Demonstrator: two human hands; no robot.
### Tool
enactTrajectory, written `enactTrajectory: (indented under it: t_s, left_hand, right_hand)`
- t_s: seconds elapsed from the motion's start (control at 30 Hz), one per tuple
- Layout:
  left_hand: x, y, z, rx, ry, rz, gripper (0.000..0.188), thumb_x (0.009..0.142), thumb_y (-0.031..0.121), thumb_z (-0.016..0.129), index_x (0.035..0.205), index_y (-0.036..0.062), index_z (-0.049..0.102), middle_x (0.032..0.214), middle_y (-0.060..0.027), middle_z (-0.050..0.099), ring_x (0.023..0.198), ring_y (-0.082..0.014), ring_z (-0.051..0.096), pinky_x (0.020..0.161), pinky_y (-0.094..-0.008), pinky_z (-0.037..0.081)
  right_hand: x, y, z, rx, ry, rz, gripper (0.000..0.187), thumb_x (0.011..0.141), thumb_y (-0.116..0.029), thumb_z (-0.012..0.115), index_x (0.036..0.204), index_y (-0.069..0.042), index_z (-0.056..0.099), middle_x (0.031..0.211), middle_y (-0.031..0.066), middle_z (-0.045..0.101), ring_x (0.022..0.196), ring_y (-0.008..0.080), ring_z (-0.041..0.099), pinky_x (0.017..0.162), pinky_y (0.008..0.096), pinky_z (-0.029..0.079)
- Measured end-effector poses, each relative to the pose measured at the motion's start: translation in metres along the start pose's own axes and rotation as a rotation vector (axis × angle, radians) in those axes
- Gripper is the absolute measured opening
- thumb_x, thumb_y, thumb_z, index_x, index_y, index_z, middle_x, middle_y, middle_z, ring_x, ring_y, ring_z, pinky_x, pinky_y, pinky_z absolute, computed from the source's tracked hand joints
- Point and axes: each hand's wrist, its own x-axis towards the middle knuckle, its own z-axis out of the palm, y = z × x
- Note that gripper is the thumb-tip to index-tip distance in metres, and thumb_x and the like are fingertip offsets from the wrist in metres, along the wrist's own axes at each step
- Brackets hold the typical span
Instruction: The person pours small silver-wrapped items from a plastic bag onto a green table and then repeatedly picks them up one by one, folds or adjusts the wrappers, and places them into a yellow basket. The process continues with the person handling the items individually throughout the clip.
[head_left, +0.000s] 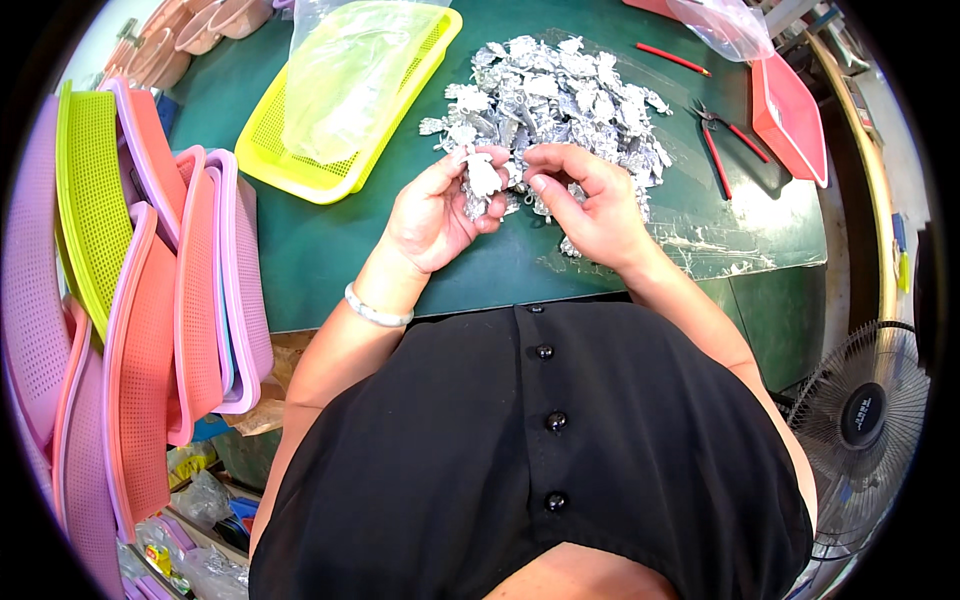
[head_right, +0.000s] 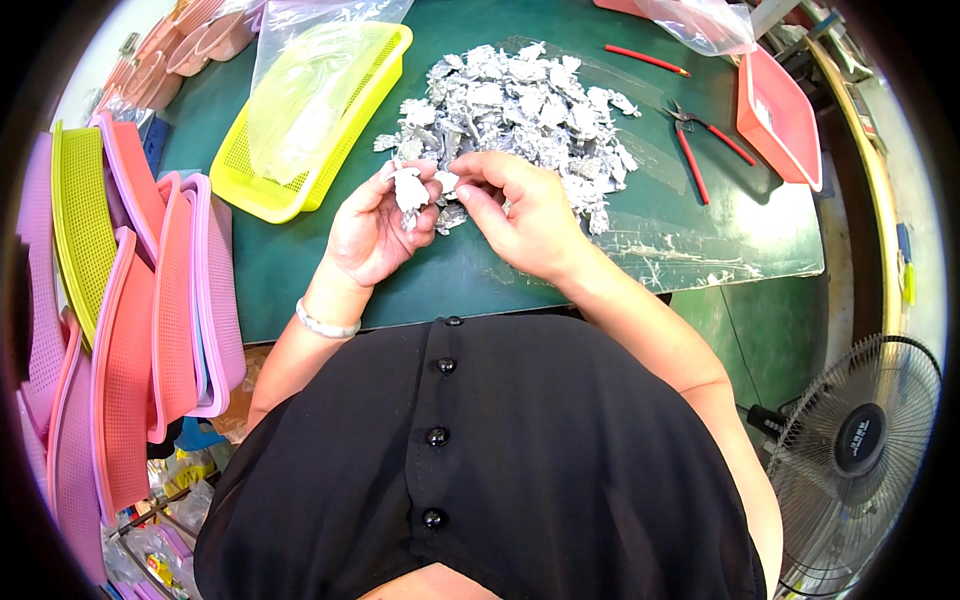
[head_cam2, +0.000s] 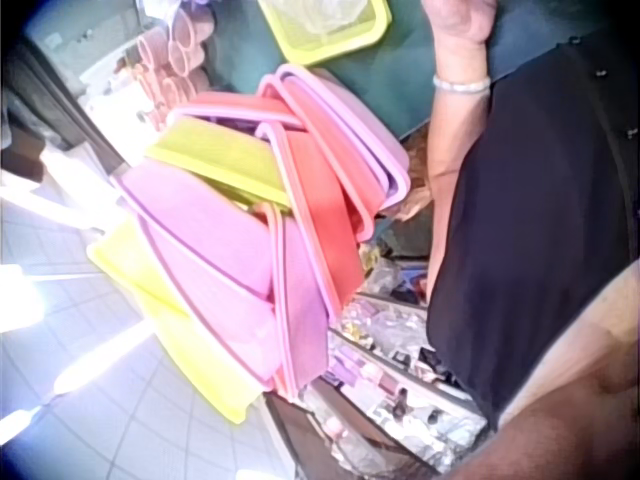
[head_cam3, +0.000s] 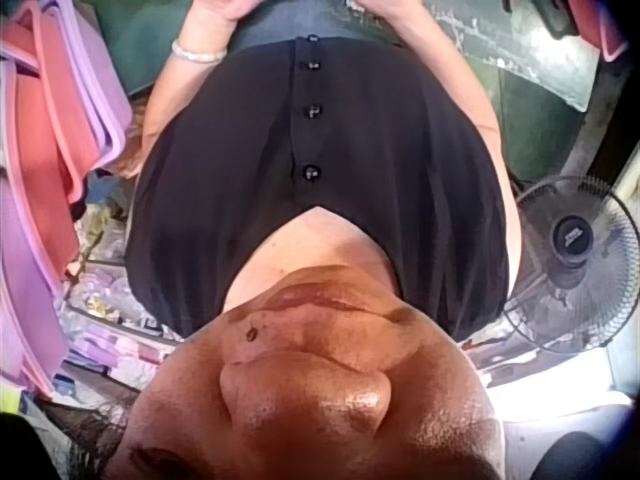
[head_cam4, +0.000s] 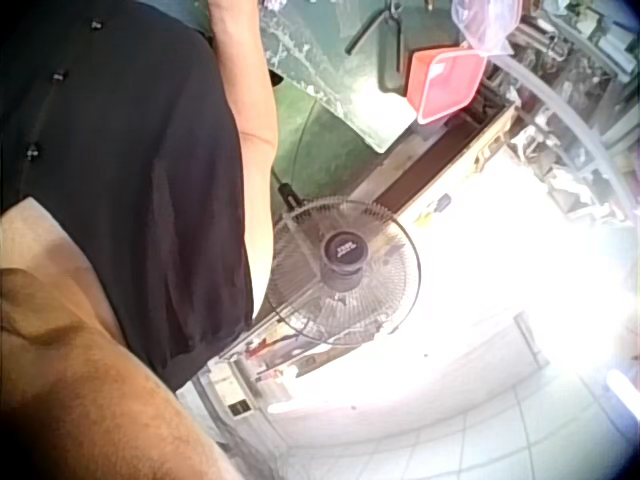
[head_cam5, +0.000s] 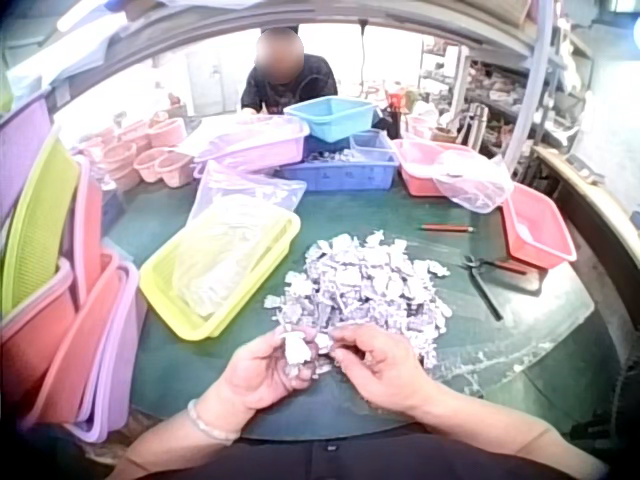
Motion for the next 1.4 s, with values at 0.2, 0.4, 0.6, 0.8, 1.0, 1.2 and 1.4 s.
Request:
enactTrajectory:
  t_s: [0.2,0.4,0.6,0.8,1.0,1.2,1.4]
  left_hand:
    - [-0.001,-0.010,0.009,0.213,0.258,0.164,0.013,0.087,0.018,0.052,0.089,0.0055,0.053,0.077,-0.0052,0.059,0.061,-0.0129,0.056,0.050,-0.0220,0.043]
    - [-0.005,-0.009,0.015,0.313,0.255,0.177,0.023,0.090,0.024,0.045,0.096,0.0021,0.052,0.082,-0.0085,0.058,0.067,-0.0169,0.058,0.056,-0.0265,0.049]
    - [-0.010,-0.003,0.011,0.155,0.152,0.155,0.043,0.094,0.033,0.030,0.111,-0.0035,0.045,0.098,-0.0155,0.056,0.086,-0.0246,0.058,0.076,-0.0360,0.049]
    - [-0.014,0.002,0.006,-0.074,0.110,0.165,0.046,0.093,0.035,0.031,0.117,-0.0032,0.041,0.107,-0.0196,0.052,0.100,-0.0297,0.053,0.091,-0.0428,0.041]
    - [-0.016,0.003,0.008,-0.102,0.114,0.198,0.045,0.093,0.035,0.032,0.116,-0.0018,0.043,0.109,-0.0207,0.052,0.100,-0.0289,0.052,0.090,-0.0415,0.041]
    - [-0.017,0.001,0.009,-0.109,0.107,0.193,0.044,0.093,0.033,0.031,0.117,-0.0020,0.042,0.110,-0.0209,0.052,0.101,-0.0285,0.052,0.089,-0.0406,0.042]
    - [-0.019,-0.005,0.006,0.049,0.160,0.172,0.035,0.090,0.020,0.044,0.118,-0.0009,0.040,0.106,-0.0184,0.054,0.095,-0.0252,0.055,0.086,-0.0376,0.045]
  right_hand:
    - [-0.002,-0.006,0.007,0.151,-0.093,0.181,0.023,0.077,-0.005,0.062,0.098,0.000,0.056,0.079,0.0059,0.061,0.069,0.0086,0.056,0.059,0.0211,0.045]
    - [-0.004,0.007,0.014,0.377,-0.055,0.393,0.020,0.078,-0.003,0.060,0.097,0.001,0.056,0.082,0.0056,0.060,0.073,0.0084,0.056,0.066,0.0218,0.046]
    - [0.001,-0.001,0.007,0.531,-0.038,0.508,0.018,0.077,0.001,0.058,0.095,0.001,0.056,0.083,0.0045,0.060,0.075,0.0084,0.055,0.070,0.0216,0.045]
    - [-0.002,0.004,0.008,0.526,-0.022,0.509,0.018,0.076,0.001,0.059,0.094,0.000,0.057,0.083,0.0036,0.060,0.073,0.0072,0.054,0.068,0.0203,0.044]
    - [-0.003,0.006,0.009,0.523,-0.031,0.537,0.018,0.076,0.000,0.060,0.094,-0.001,0.057,0.082,0.0024,0.060,0.071,0.0064,0.053,0.064,0.0197,0.043]
    - [-0.004,0.003,0.013,0.557,-0.066,0.551,0.018,0.076,-0.001,0.059,0.094,-0.001,0.057,0.081,0.0023,0.060,0.070,0.0062,0.053,0.062,0.0195,0.043]
    - [-0.002,-0.001,0.015,0.471,-0.179,0.522,0.017,0.077,-0.002,0.058,0.094,0.001,0.057,0.076,0.0029,0.060,0.068,0.0065,0.055,0.063,0.0205,0.044]
